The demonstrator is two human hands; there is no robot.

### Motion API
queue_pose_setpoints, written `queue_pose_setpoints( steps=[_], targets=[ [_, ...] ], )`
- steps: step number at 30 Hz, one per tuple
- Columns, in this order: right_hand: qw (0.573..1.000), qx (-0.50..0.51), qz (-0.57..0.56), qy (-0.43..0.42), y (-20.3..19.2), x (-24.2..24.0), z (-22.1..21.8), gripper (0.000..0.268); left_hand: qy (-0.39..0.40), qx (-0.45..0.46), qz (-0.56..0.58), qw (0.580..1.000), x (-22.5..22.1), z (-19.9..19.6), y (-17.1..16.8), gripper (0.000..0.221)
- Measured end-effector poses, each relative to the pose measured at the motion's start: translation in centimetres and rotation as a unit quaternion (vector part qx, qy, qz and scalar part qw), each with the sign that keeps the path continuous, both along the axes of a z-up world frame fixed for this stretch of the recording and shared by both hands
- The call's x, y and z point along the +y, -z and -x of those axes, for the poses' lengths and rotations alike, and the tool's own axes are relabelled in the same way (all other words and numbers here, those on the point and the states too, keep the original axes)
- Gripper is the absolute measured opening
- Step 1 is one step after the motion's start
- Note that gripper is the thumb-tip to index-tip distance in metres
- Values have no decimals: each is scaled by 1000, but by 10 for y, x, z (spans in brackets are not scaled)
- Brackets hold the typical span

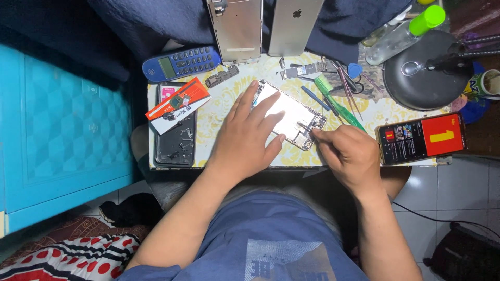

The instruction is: Fastening internal screws into a smartphone during a repair process using a precision screwdriver.

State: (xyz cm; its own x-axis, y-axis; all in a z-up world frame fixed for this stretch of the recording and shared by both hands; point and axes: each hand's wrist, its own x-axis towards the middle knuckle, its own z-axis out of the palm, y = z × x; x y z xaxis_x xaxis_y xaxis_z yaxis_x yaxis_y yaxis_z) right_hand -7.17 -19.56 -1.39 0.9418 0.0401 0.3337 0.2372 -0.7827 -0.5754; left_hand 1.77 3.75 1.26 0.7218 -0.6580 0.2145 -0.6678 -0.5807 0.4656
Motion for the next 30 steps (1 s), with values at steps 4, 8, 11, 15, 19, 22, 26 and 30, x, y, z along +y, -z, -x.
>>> queue_pose_setpoints(
  steps=[4,8,11,15,19,22,26,30],
  targets=[
    [1000,-6,-4,-14,-1,-1,-1,4,1,-7,3,1000,0,0,1,36],
    [1000,-5,2,-20,-1,-1,1,3,0,-12,6,1000,1,1,2,36],
    [999,-8,-1,-31,0,-3,-1,4,1,-11,9,1000,0,0,0,36],
    [1000,-13,-10,-12,1,-2,-1,6,2,5,-5,1000,0,-1,-3,36],
    [1000,-19,-4,-6,0,-1,0,5,-1,16,-13,1000,-1,0,-8,36],
    [1000,-18,-7,-12,-3,0,-2,5,2,11,-7,1000,-1,0,-7,37],
    [999,-23,-10,-20,-3,1,-3,4,0,26,-11,1000,-2,0,-11,37],
    [1000,-27,-9,-5,-2,2,-2,5,0,27,-15,1000,-2,0,-11,37]
  ],
)
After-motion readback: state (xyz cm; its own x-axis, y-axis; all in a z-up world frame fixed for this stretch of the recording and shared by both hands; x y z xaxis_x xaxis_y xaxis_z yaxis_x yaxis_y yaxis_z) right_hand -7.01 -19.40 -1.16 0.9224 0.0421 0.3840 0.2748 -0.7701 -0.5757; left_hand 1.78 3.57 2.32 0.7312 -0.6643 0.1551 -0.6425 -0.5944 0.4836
